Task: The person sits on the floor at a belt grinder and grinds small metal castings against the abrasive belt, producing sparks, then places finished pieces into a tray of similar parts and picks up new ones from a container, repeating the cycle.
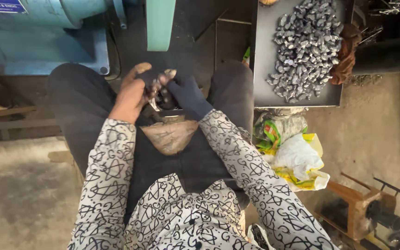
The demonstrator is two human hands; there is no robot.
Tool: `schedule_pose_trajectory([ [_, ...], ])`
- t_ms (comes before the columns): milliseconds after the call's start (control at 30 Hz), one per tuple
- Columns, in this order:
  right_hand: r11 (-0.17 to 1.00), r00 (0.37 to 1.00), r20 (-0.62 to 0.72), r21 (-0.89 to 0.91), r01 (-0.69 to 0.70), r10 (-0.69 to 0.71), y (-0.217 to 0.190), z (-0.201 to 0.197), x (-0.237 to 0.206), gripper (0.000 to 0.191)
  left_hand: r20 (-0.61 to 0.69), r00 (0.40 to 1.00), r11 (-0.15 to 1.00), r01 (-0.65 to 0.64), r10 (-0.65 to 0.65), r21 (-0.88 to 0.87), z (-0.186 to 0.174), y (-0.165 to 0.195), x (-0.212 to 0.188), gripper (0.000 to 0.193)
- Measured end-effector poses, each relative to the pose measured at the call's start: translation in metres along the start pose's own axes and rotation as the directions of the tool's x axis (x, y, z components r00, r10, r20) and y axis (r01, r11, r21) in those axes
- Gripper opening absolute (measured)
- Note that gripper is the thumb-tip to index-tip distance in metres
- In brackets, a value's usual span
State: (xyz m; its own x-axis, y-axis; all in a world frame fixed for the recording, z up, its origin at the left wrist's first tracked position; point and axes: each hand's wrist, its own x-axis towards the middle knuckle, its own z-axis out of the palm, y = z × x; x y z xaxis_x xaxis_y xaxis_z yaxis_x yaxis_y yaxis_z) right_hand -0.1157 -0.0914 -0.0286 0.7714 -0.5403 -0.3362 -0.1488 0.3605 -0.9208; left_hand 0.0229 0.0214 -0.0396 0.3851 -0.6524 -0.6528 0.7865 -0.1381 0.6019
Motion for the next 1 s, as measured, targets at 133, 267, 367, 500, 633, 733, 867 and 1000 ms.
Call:
schedule_pose_trajectory([
  [133, 0.997, 0.937, -0.346, -0.046, -0.064, 0.044, 0.003, 0.007, 0.021, 0.021, 0.028, 0.922, 0.912, -0.379, 0.387, -0.155, 0.031, -0.026, 0.003, 0.037],
  [267, 0.995, 0.909, -0.406, -0.057, 0.082, -0.098, -0.004, 0.006, 0.030, 0.023, 0.298, 0.905, 0.923, -0.203, 0.304, -0.326, 0.047, -0.025, -0.009, 0.047],
  [367, 0.982, 0.917, -0.354, -0.118, 0.150, -0.183, -0.008, 0.004, 0.028, 0.026, 0.283, 0.907, 0.930, -0.229, 0.311, -0.288, 0.049, -0.017, -0.014, 0.045],
  [500, 0.976, 0.942, -0.332, -0.217, -0.031, -0.044, -0.005, 0.003, 0.018, 0.026, 0.096, 0.928, 0.933, -0.357, 0.359, -0.041, 0.044, -0.018, -0.010, 0.036],
  [633, 0.937, 0.976, -0.033, 0.289, -0.195, 0.214, -0.001, 0.004, -0.001, 0.030, 0.067, 0.791, 0.780, -0.612, 0.609, 0.132, 0.029, -0.035, -0.002, 0.019],
  [733, 0.889, 0.939, -0.090, -0.363, 0.280, -0.333, -0.001, 0.008, -0.016, 0.034, 0.046, 0.959, 0.917, -0.253, 0.280, -0.310, 0.020, -0.047, 0.005, 0.016],
  [867, 0.891, 0.946, -0.185, -0.422, 0.167, -0.265, -0.005, 0.006, -0.009, 0.033, 0.025, 0.968, 0.915, -0.226, 0.249, -0.335, 0.019, -0.048, 0.017, 0.018],
  [1000, 0.948, 0.958, -0.272, -0.319, 0.003, -0.094, -0.008, -0.014, 0.034, 0.025, 0.160, 0.962, 0.869, -0.120, 0.221, -0.480, 0.032, -0.040, 0.014, 0.029],
])
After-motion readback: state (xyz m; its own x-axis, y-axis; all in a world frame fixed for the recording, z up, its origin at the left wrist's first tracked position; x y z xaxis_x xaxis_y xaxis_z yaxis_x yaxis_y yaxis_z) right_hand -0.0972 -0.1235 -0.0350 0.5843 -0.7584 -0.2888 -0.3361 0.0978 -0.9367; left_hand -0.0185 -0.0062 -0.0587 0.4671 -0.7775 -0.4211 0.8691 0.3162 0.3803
